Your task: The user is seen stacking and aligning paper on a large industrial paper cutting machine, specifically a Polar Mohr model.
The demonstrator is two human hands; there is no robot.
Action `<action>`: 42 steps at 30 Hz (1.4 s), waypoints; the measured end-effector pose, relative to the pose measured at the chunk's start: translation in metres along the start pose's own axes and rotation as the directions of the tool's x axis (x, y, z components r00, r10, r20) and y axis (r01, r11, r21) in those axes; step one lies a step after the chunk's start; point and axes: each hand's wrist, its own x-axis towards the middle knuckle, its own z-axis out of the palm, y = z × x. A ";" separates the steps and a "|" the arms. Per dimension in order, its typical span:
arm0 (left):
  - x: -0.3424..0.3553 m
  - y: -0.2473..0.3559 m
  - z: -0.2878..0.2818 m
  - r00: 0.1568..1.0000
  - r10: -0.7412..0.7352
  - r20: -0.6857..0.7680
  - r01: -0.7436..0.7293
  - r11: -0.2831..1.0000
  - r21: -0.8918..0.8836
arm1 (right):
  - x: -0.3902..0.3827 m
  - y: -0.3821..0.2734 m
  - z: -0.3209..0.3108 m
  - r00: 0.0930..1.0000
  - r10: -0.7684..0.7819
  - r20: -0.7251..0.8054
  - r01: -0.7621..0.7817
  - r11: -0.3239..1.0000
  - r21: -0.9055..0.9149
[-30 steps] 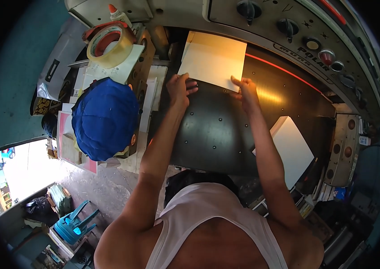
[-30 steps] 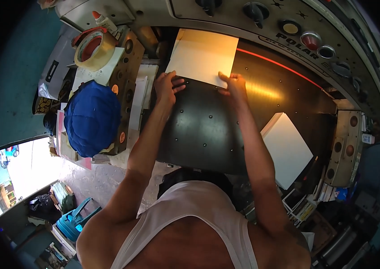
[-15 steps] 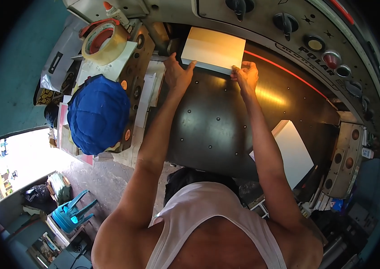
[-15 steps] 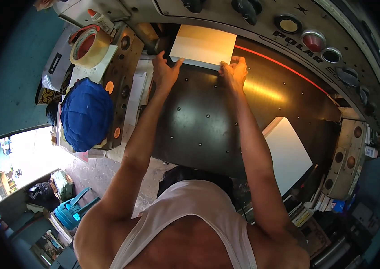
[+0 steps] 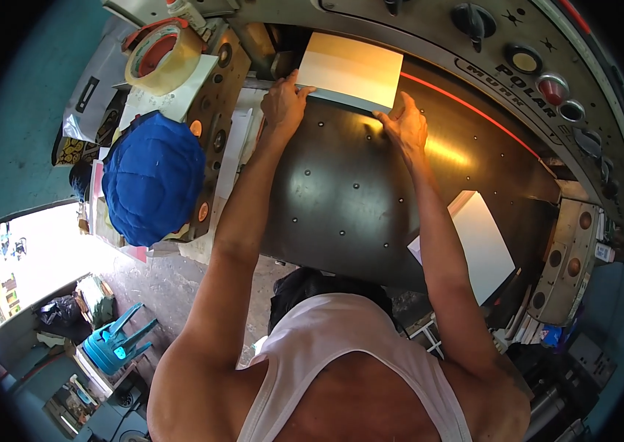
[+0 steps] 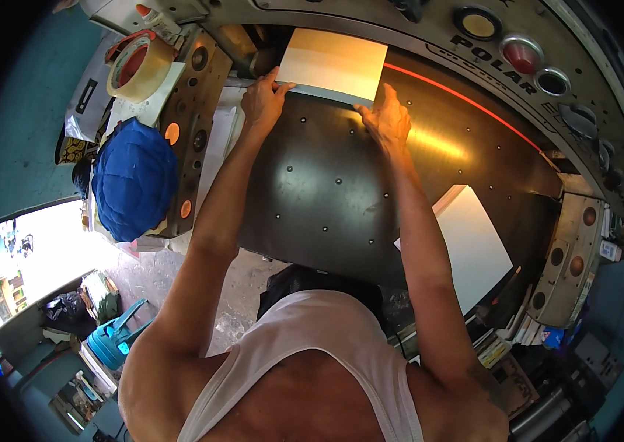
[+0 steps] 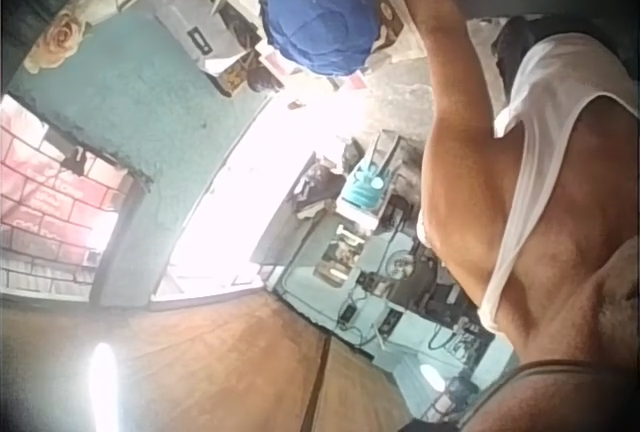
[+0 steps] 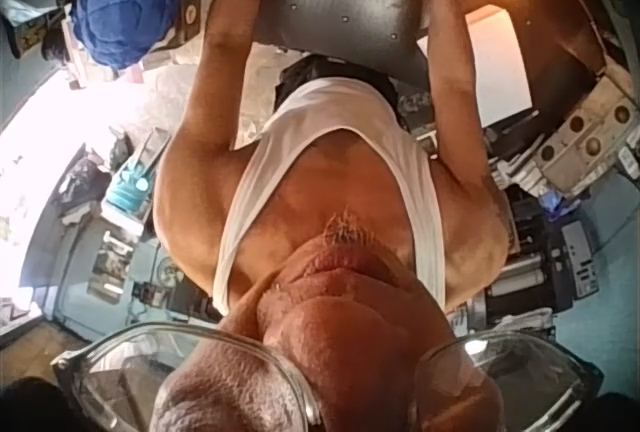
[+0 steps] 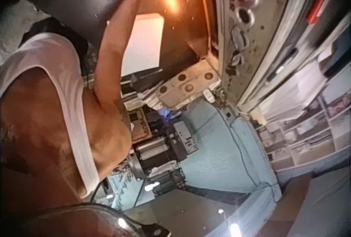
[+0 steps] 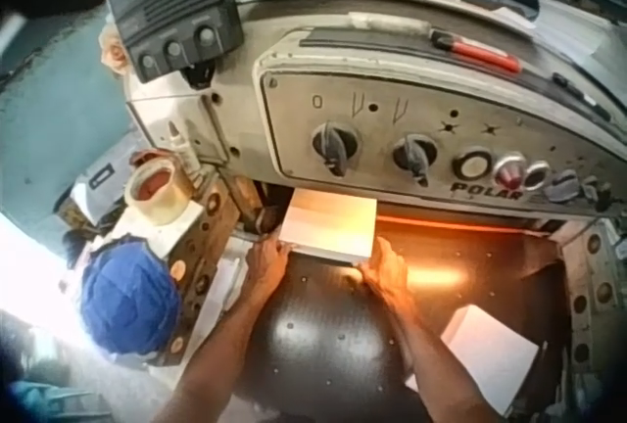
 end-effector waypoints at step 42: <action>0.007 -0.008 0.002 0.998 0.040 0.038 -0.037 0.997 -0.074 | -0.005 0.020 0.027 0.891 -0.412 -0.191 0.372 0.903 -0.215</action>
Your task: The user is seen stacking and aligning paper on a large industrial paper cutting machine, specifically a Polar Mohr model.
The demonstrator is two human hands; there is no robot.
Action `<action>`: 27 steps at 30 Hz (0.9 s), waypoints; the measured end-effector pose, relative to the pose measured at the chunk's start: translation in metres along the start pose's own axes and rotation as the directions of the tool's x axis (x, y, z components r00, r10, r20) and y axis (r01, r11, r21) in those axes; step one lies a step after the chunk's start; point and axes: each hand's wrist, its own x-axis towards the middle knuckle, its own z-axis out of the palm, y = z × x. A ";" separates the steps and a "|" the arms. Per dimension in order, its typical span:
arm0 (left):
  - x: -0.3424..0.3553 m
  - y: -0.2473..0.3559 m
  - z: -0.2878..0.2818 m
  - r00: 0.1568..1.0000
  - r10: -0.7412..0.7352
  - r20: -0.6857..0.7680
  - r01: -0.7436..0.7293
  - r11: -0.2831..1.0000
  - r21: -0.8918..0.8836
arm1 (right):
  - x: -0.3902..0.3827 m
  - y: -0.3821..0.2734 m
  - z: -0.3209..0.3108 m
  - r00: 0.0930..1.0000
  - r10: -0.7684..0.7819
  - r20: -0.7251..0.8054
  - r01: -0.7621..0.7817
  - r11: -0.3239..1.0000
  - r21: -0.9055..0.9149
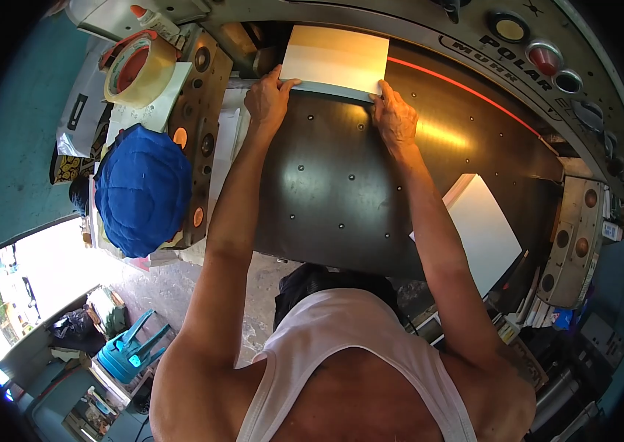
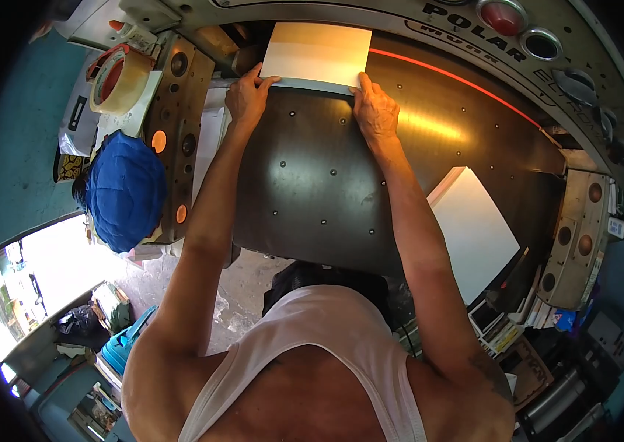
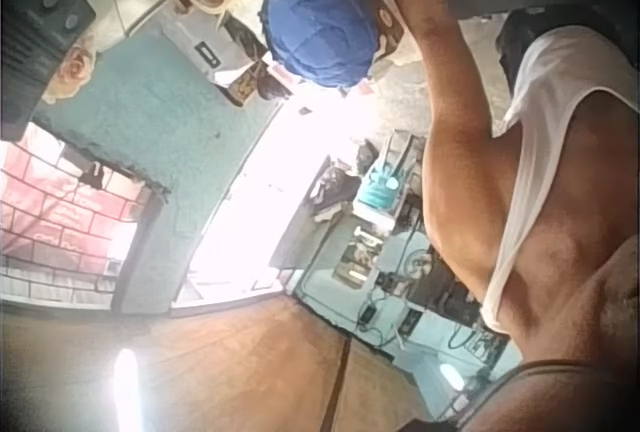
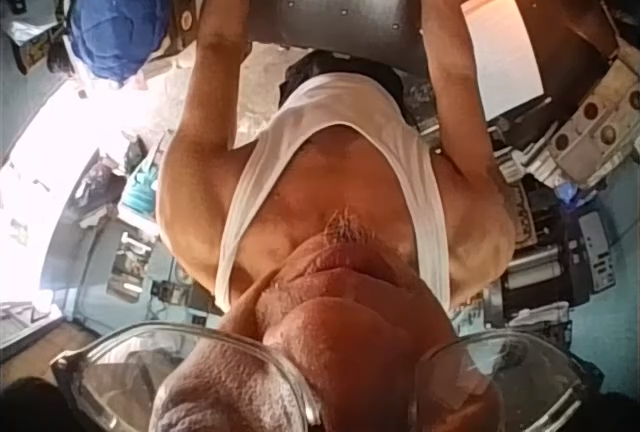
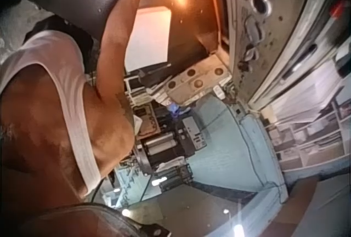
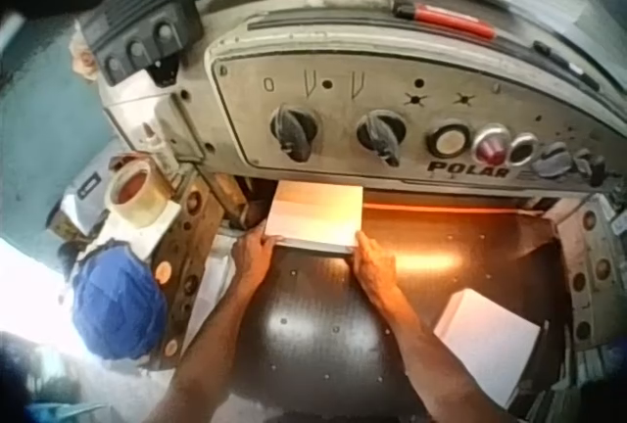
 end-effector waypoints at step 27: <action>-0.272 0.212 0.070 0.639 0.192 0.745 0.186 0.901 -0.392 | -0.397 0.151 -0.328 0.039 0.831 0.555 -0.769 -0.330 0.548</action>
